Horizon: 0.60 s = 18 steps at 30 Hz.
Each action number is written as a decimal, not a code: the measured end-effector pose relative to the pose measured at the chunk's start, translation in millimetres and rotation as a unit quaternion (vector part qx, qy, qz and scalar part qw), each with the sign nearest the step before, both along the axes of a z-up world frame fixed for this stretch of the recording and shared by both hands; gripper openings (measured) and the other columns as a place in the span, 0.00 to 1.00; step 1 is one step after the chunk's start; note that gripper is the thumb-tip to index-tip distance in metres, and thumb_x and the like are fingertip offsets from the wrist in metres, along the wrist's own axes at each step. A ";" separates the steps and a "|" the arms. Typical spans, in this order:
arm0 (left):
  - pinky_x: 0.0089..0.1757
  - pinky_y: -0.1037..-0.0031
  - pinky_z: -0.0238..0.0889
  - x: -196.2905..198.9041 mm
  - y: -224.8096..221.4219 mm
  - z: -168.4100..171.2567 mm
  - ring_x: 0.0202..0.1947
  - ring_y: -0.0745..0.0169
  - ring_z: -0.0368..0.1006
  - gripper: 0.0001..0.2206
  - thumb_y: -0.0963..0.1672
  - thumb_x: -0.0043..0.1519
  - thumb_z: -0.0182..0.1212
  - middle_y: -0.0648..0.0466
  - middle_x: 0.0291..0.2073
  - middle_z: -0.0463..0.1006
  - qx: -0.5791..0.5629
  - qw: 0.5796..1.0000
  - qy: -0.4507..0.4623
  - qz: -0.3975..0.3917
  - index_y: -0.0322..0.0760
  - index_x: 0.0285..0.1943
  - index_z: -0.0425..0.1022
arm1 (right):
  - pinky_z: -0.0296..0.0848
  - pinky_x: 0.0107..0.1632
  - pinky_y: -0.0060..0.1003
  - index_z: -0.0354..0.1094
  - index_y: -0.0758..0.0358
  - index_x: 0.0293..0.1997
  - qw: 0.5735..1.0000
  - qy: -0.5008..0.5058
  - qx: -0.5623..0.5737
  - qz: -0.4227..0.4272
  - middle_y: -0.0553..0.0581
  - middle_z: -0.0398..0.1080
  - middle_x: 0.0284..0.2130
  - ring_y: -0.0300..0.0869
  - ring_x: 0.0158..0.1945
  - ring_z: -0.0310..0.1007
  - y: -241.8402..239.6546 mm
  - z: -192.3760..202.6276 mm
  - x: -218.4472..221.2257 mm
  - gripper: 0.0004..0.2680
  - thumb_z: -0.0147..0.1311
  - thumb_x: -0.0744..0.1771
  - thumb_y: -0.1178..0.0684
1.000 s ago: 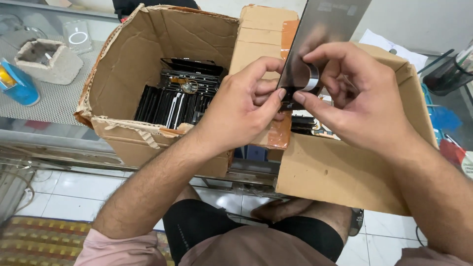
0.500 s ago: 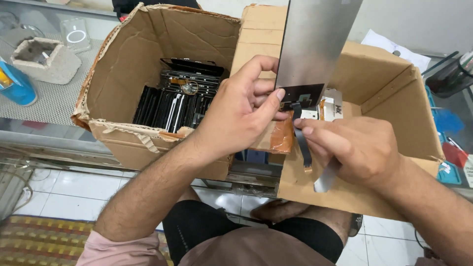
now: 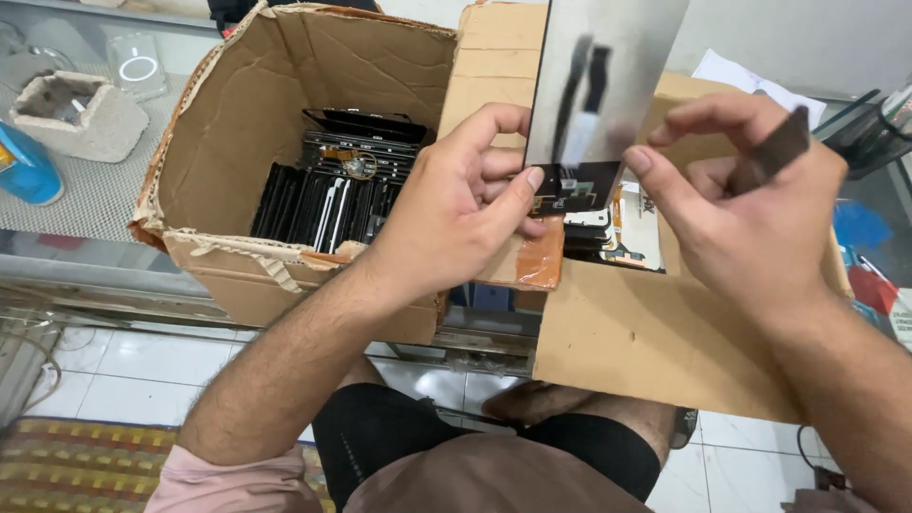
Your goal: The person is separating smartphone screen components and sorting them from a box of parts.
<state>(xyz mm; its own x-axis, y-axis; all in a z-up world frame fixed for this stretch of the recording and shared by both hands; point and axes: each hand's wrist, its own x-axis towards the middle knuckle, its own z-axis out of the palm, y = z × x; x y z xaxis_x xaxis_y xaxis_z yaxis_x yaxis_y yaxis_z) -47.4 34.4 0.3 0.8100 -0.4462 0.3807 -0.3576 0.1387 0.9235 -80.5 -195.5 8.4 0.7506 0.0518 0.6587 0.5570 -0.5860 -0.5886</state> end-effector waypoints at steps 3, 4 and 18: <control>0.35 0.77 0.86 1.8 0.9 0.5 0.28 0.64 0.84 0.10 0.39 0.67 0.52 0.46 0.45 0.86 0.019 1.000 0.014 0.002 0.33 0.56 0.65 | 0.69 0.34 0.27 0.72 0.74 0.59 0.994 0.079 -0.068 -0.027 0.60 0.76 0.41 0.37 0.35 0.71 2.2 11.3 10.1 0.10 0.60 0.73 0.58; 0.34 0.77 0.85 2.1 0.7 -0.2 0.28 0.64 0.83 0.11 0.39 0.67 0.52 0.46 0.45 0.85 0.013 1.000 0.019 -0.001 0.33 0.57 0.65 | 0.74 0.43 0.30 0.72 0.72 0.57 0.990 0.130 -0.047 0.016 0.59 0.77 0.43 0.38 0.41 0.75 4.3 13.5 11.7 0.10 0.58 0.71 0.57; 0.49 0.61 0.76 -7.5 92.1 -9.4 0.45 0.51 0.79 0.11 0.39 0.66 0.68 0.42 0.45 0.84 0.272 0.821 -0.422 0.273 0.24 0.54 0.79 | 0.43 0.23 0.34 0.72 0.67 0.37 0.884 0.444 0.049 -0.139 0.57 0.56 0.18 0.40 0.21 0.47 -94.1 16.0 27.5 0.05 0.62 0.68 0.57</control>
<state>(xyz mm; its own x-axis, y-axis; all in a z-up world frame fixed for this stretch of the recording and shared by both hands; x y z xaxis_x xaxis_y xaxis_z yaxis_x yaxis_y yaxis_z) -54.8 126.6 -9.1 0.4961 -0.3950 0.7732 -0.7734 -0.6057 0.1869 -53.0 -289.6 24.4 0.9488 -0.2403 -0.2050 -0.3071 -0.5501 -0.7766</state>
